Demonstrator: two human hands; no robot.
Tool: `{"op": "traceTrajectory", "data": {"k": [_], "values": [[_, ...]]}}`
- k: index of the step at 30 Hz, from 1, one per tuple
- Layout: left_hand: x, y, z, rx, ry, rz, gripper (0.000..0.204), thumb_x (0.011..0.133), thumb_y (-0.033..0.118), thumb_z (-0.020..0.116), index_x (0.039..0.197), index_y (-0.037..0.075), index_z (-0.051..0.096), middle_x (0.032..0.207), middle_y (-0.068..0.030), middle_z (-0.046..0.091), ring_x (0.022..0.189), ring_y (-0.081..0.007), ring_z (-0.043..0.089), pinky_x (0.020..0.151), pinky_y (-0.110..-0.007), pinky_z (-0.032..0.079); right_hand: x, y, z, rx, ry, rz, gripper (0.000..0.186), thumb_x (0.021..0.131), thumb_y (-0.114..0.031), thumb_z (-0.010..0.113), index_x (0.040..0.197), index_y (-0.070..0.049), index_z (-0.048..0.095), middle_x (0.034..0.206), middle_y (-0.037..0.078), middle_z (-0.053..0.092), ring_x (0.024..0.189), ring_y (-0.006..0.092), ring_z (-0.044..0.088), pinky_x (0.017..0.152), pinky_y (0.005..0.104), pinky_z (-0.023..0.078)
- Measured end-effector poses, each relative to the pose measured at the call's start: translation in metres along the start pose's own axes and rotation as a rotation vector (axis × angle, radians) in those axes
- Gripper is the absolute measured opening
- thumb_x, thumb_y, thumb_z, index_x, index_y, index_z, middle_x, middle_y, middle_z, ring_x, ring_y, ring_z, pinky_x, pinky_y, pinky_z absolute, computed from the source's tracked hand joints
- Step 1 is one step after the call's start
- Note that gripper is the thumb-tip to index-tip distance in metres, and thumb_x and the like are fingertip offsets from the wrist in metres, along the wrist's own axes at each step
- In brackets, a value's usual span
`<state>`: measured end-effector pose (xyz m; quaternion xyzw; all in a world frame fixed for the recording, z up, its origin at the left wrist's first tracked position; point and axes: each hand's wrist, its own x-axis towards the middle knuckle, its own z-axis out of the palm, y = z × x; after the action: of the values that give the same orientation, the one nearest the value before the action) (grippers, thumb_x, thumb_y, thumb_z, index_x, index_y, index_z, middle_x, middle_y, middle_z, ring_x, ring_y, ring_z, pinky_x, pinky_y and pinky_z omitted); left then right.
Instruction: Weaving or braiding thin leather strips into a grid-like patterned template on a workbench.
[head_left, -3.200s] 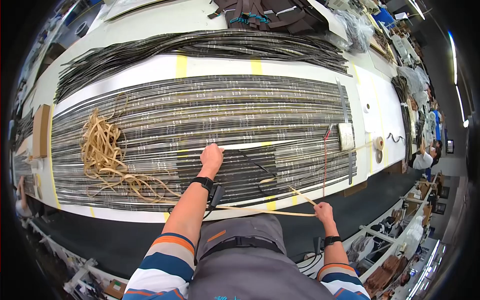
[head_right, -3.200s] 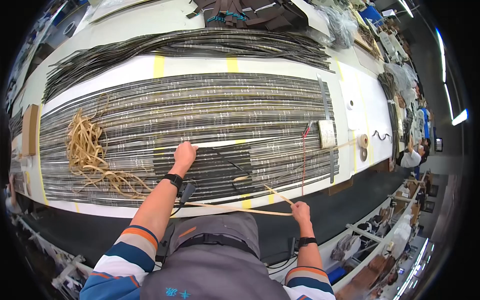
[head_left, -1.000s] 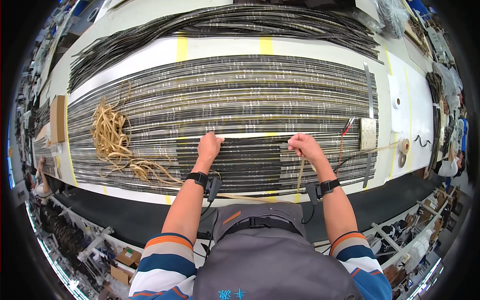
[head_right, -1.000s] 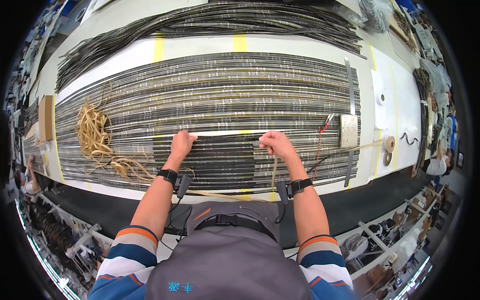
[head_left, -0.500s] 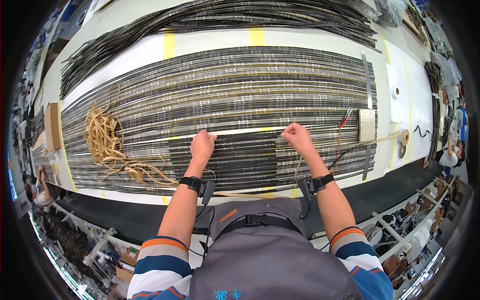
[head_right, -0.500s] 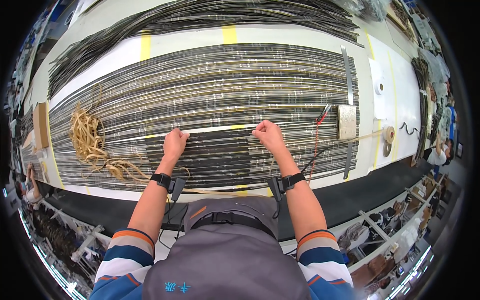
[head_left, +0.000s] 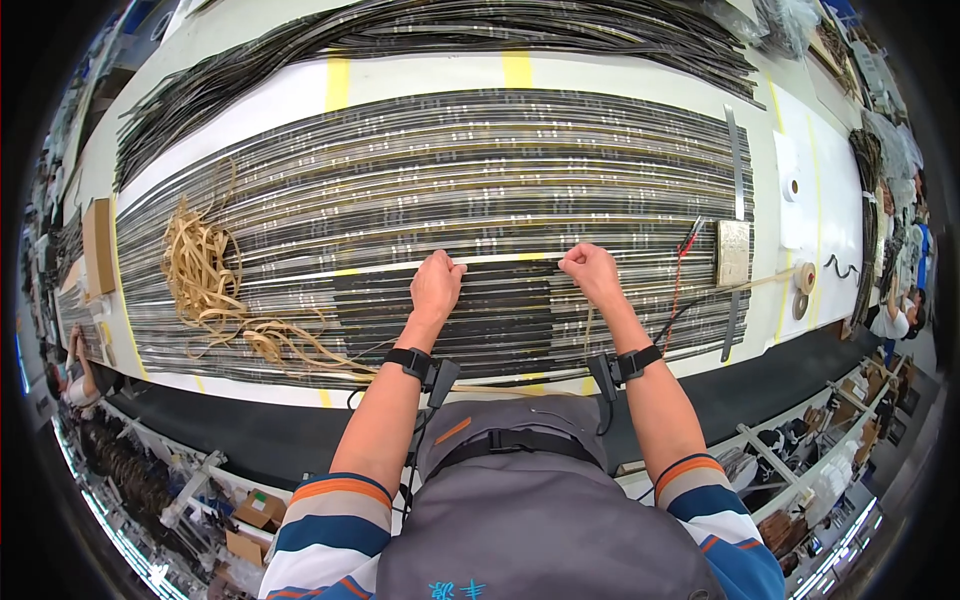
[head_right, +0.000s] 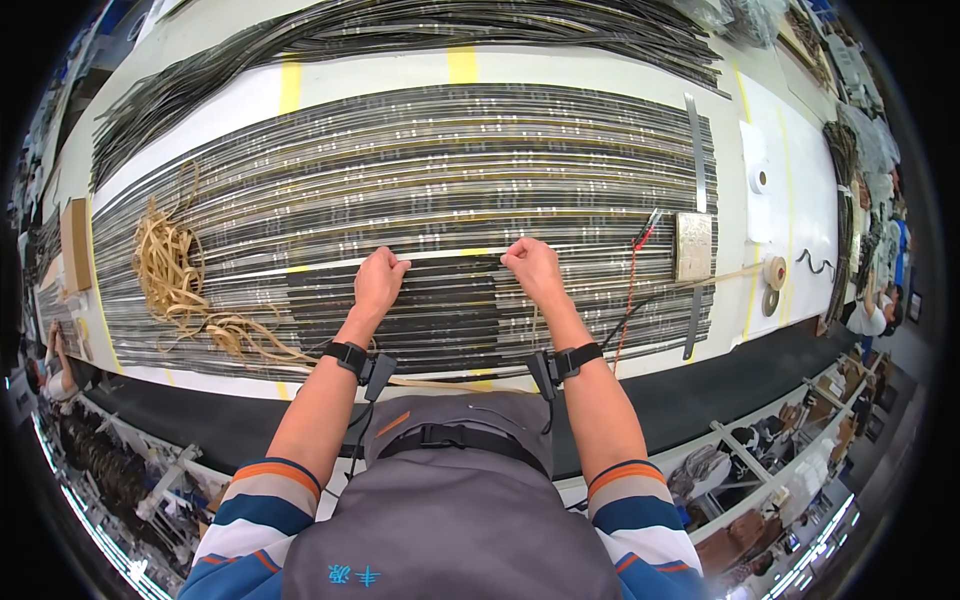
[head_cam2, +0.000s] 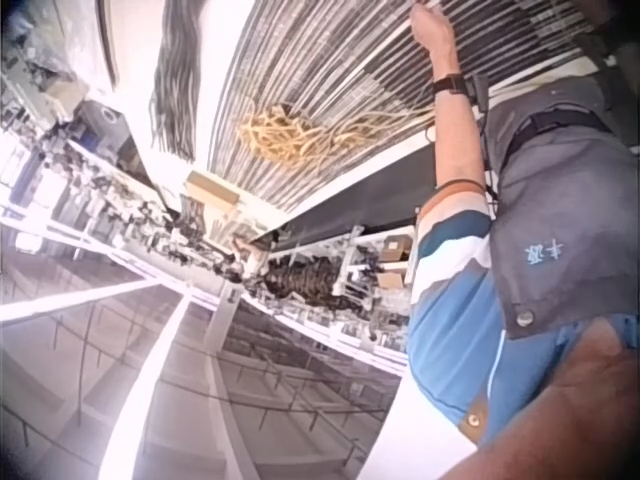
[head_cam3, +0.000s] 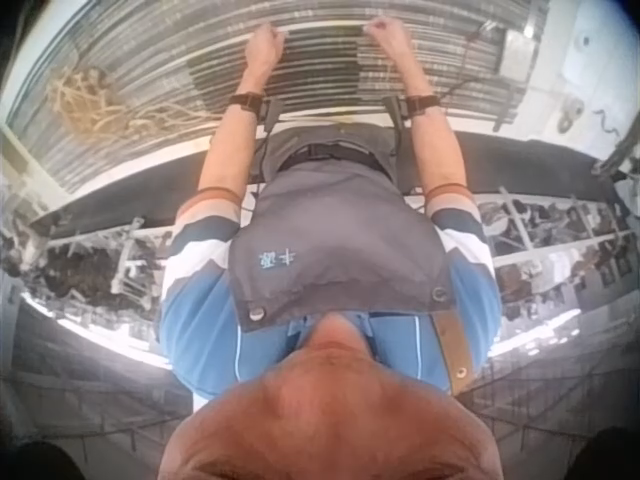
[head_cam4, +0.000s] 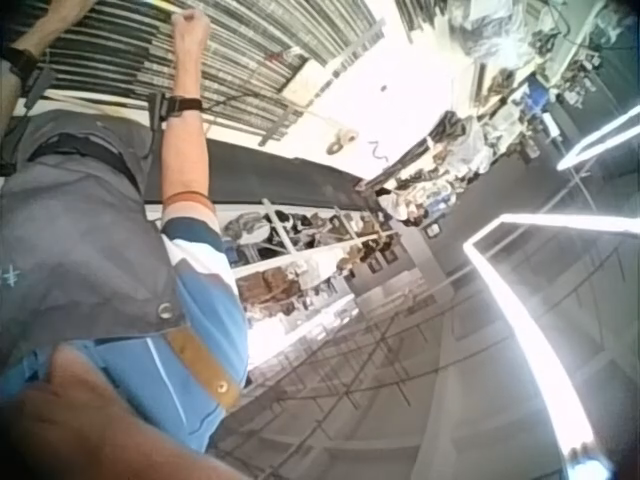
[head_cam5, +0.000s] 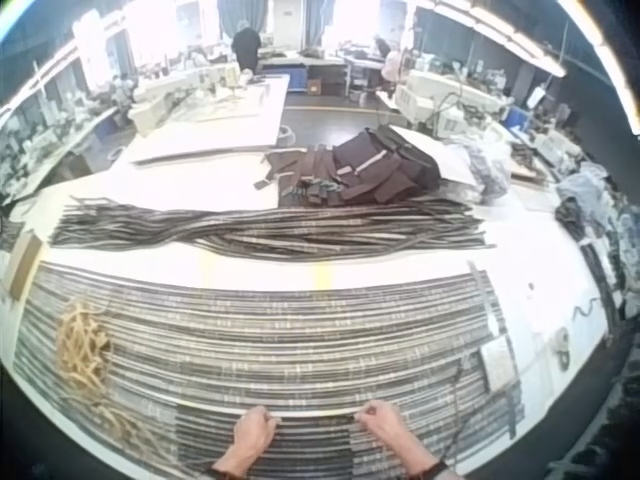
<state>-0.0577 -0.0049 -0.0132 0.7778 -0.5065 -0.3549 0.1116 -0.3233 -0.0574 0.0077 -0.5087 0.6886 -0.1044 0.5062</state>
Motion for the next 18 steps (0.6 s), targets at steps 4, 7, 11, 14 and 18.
{"op": "traceTrajectory", "data": {"k": [4,7,11,14,18], "values": [[0.003,-0.001,0.002,0.011,-0.01,-0.06,0.028,0.079,0.025,0.07,0.074,0.003,0.053,0.072,-0.0156,0.062,0.073,-0.0355,0.059,0.065,-0.043,0.045,0.001,0.0,0.0,-0.077,0.017,-0.014,0.016,0.072,-0.016,0.07,0.077,-0.001,0.066,0.069,0.011,0.065,0.064,0.0224,0.062,0.063,0.0334,0.049],[0.003,0.004,0.001,0.007,-0.013,-0.059,0.028,0.078,0.025,0.07,0.073,0.003,0.053,0.071,-0.0152,0.062,0.072,-0.0353,0.059,0.065,-0.043,0.045,0.005,0.006,-0.001,-0.109,0.011,-0.011,0.016,0.072,-0.016,0.069,0.077,-0.001,0.067,0.069,0.012,0.065,0.065,0.0246,0.063,0.065,0.0345,0.049],[0.004,0.008,-0.005,0.02,-0.098,-0.142,0.026,0.079,0.023,0.07,0.077,0.002,0.053,0.08,-0.0159,0.062,0.079,-0.0361,0.06,0.069,-0.045,0.046,0.0,-0.008,-0.006,-0.185,-0.034,-0.05,0.017,0.071,-0.017,0.07,0.076,-0.001,0.068,0.069,0.014,0.065,0.067,0.0264,0.063,0.065,0.0351,0.049],[0.004,0.007,-0.005,0.009,-0.093,-0.13,0.026,0.079,0.022,0.07,0.077,0.002,0.053,0.081,-0.0161,0.062,0.08,-0.0363,0.06,0.069,-0.045,0.046,-0.001,-0.013,-0.011,-0.189,-0.069,-0.032,0.017,0.071,-0.017,0.07,0.077,-0.001,0.069,0.071,0.014,0.066,0.068,0.0267,0.063,0.067,0.0352,0.05],[0.005,0.009,-0.002,0.034,-0.089,-0.103,0.025,0.079,0.021,0.07,0.077,0.002,0.054,0.082,-0.0167,0.063,0.081,-0.0366,0.06,0.069,-0.045,0.047,0.009,0.004,-0.005,-0.206,-0.036,-0.103,0.016,0.074,-0.017,0.071,0.079,-0.001,0.069,0.066,0.009,0.064,0.059,0.0158,0.059,0.059,0.0307,0.048]]}}
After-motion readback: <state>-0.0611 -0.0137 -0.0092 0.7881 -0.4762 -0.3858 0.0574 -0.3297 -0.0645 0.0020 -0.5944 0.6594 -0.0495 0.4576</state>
